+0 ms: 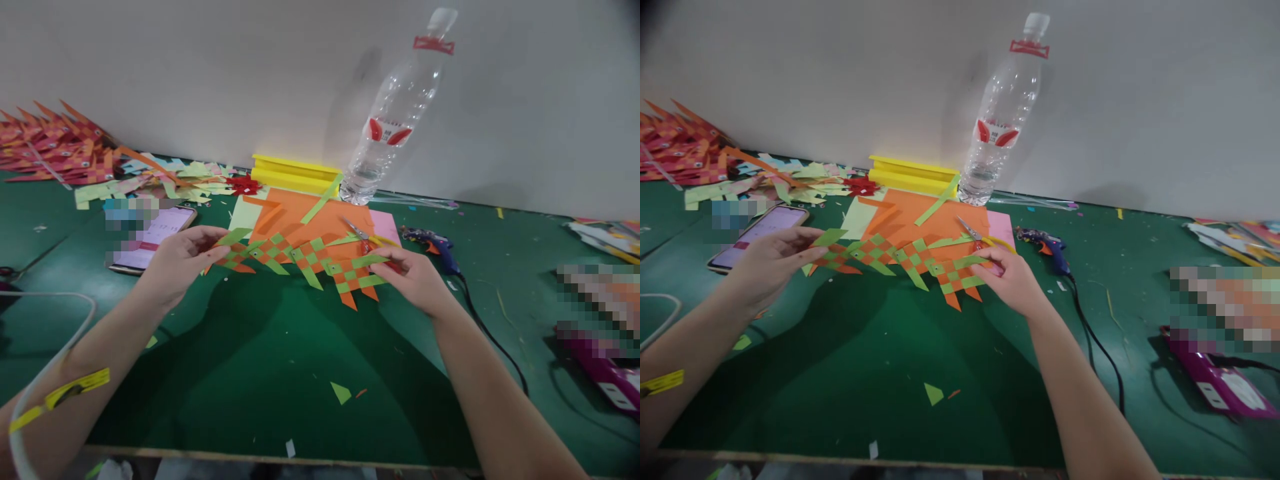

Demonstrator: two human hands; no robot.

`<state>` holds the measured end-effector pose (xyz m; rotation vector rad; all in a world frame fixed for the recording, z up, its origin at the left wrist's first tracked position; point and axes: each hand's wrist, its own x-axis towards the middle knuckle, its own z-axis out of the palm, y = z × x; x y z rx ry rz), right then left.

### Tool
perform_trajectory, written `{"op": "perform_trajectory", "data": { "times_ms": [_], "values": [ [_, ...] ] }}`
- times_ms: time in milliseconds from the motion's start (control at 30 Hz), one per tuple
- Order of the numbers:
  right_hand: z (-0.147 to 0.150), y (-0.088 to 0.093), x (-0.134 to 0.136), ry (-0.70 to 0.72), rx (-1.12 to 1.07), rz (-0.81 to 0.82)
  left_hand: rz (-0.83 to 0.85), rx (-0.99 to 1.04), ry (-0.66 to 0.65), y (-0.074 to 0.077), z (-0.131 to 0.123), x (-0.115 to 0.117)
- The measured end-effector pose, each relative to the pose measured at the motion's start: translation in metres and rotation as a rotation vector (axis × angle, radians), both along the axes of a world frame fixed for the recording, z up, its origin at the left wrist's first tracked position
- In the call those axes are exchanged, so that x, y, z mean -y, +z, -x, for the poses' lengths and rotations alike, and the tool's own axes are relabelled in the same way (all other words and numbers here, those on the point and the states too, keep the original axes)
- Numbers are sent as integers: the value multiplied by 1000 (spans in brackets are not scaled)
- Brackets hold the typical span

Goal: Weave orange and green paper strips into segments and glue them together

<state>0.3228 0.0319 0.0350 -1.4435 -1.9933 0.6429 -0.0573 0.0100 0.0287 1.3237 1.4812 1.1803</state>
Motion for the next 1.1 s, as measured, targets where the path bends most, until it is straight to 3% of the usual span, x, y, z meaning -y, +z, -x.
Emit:
{"op": "perform_trajectory", "data": {
  "times_ms": [133, 267, 600, 733, 867, 1000, 1100],
  "values": [
    [3, 3, 2, -39, -128, 43, 69, 102, 39, -2, 2, -1],
    [5, 6, 4, -88, -208, 97, 142, 115, -12, -1, 0, -1],
    [4, -1, -1, -31, -103, 168, 68, -177, -159, -10, -13, 0],
    [3, -7, -3, -76, -1, 113, -133, -526, -153, -13, -16, 1],
    [3, -9, -2, -168, 63, 18, -402, -873, -288, -16, -19, 4],
    [4, -9, -1, -160, 113, -17, -508, -1026, -454, -19, -23, 5],
    [4, -11, -1, -155, 146, -28, -562, -1065, -509, -20, -24, 4]
  ]
}}
